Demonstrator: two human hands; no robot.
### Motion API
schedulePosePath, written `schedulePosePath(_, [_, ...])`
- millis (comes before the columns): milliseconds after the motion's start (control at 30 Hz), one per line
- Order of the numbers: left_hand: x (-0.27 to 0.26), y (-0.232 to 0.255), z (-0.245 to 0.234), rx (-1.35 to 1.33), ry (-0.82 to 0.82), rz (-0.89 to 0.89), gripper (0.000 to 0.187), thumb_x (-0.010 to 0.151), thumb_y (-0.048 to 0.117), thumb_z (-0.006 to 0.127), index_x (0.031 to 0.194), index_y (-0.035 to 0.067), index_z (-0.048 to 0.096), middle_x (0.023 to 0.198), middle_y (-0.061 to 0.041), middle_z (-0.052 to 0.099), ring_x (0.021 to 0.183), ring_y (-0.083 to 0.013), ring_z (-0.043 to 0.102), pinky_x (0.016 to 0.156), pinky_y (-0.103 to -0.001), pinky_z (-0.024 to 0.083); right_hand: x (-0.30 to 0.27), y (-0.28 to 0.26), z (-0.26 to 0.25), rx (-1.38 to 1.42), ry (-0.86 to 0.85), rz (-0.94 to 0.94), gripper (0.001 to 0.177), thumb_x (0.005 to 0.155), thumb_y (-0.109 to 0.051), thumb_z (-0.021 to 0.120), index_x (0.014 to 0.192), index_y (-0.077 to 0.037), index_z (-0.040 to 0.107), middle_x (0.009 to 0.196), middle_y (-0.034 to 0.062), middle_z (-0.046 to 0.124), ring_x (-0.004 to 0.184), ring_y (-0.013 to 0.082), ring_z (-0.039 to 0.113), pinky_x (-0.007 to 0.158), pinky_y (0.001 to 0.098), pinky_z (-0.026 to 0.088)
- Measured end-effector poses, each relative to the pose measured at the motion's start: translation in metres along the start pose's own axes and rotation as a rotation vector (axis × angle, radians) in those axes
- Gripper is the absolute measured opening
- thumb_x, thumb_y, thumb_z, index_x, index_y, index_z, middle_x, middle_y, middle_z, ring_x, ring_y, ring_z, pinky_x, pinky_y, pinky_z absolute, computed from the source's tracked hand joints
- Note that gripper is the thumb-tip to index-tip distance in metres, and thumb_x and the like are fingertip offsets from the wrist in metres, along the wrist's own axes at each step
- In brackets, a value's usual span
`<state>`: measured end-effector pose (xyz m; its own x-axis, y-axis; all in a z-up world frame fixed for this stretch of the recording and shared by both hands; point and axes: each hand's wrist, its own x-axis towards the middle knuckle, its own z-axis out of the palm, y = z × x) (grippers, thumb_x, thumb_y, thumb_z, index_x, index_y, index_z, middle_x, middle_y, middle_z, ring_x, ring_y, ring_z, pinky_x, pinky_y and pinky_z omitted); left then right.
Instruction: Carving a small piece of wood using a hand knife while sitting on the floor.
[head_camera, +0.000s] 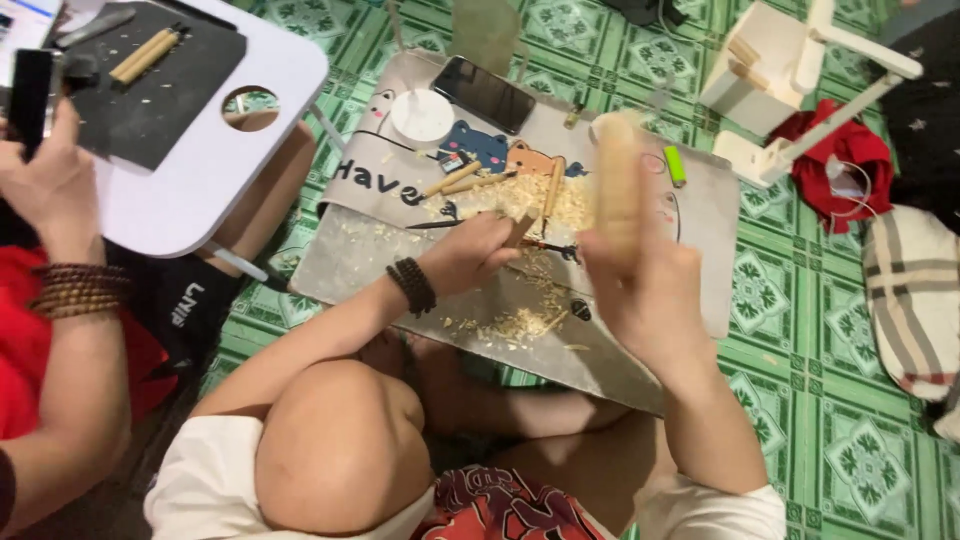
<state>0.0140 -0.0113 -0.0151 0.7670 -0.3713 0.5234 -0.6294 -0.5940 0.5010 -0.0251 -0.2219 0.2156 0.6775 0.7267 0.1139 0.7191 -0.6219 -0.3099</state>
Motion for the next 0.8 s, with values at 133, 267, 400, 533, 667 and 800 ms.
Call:
schedulePosePath(133, [0.002, 0.001, 0.001, 0.028, 0.026, 0.004, 0.037, 0.109, 0.043, 0.038, 0.095, 0.009, 0.045, 0.081, -0.007, 0.043, 0.085, -0.0367, 0.052, 0.076, -0.046, 0.048, -0.005, 0.000, -0.008, 0.092, 0.062, 0.054, 0.067, 0.095, -0.027, 0.060, 0.156, -0.027, 0.034, 0.094, 0.0216, 0.074, 0.085, 0.0542, 0.068, 0.071, 0.0668, 0.053])
schedulePosePath(267, [0.001, -0.004, 0.005, 0.099, 0.088, 0.057, 0.035, 0.108, 0.042, 0.039, 0.095, 0.011, 0.045, 0.082, -0.006, 0.042, 0.085, -0.0326, 0.054, 0.075, -0.041, 0.050, -0.012, 0.073, 0.049, 0.036, 0.376, -0.025, 0.057, 0.097, -0.027, 0.060, 0.150, -0.008, 0.051, 0.078, 0.0181, 0.070, 0.073, 0.0467, 0.068, 0.062, 0.0526, 0.053])
schedulePosePath(400, [0.001, 0.004, -0.006, 0.068, 0.074, 0.068, 0.034, 0.109, 0.040, 0.040, 0.094, 0.010, 0.045, 0.081, -0.006, 0.041, 0.084, -0.0323, 0.054, 0.074, -0.041, 0.049, 0.001, 0.002, -0.003, 0.030, 0.045, -0.021, 0.063, 0.093, -0.022, 0.059, 0.153, -0.016, 0.042, 0.096, 0.0249, 0.075, 0.080, 0.0534, 0.070, 0.063, 0.0702, 0.051])
schedulePosePath(533, [0.005, 0.021, -0.023, -0.006, 0.016, 0.085, 0.033, 0.109, 0.036, 0.039, 0.093, 0.007, 0.047, 0.080, -0.009, 0.046, 0.080, -0.0365, 0.054, 0.073, -0.046, 0.049, -0.012, 0.029, 0.017, 0.168, 0.564, -0.237, 0.061, 0.099, -0.017, 0.061, 0.151, 0.002, 0.035, 0.113, 0.0288, 0.050, 0.107, 0.0555, 0.054, 0.095, 0.0635, 0.042])
schedulePosePath(667, [-0.003, 0.000, 0.003, 0.029, 0.013, 0.049, 0.039, 0.108, 0.042, 0.041, 0.095, 0.006, 0.046, 0.079, -0.012, 0.043, 0.081, -0.0405, 0.051, 0.073, -0.049, 0.048, -0.010, 0.013, 0.015, 0.077, 0.190, 0.027, 0.067, 0.089, -0.029, 0.065, 0.152, -0.026, 0.042, 0.084, 0.0237, 0.073, 0.077, 0.0523, 0.068, 0.062, 0.0659, 0.051])
schedulePosePath(800, [0.000, 0.007, -0.004, -0.008, 0.002, 0.029, 0.041, 0.109, 0.040, 0.043, 0.099, 0.001, 0.051, 0.086, -0.017, 0.052, 0.089, -0.0402, 0.056, 0.082, -0.050, 0.049, -0.012, 0.036, 0.039, 0.171, 0.488, 0.021, 0.088, 0.091, -0.016, 0.073, 0.162, -0.008, 0.022, 0.091, 0.0380, 0.066, 0.083, 0.0584, 0.065, 0.061, 0.0666, 0.044])
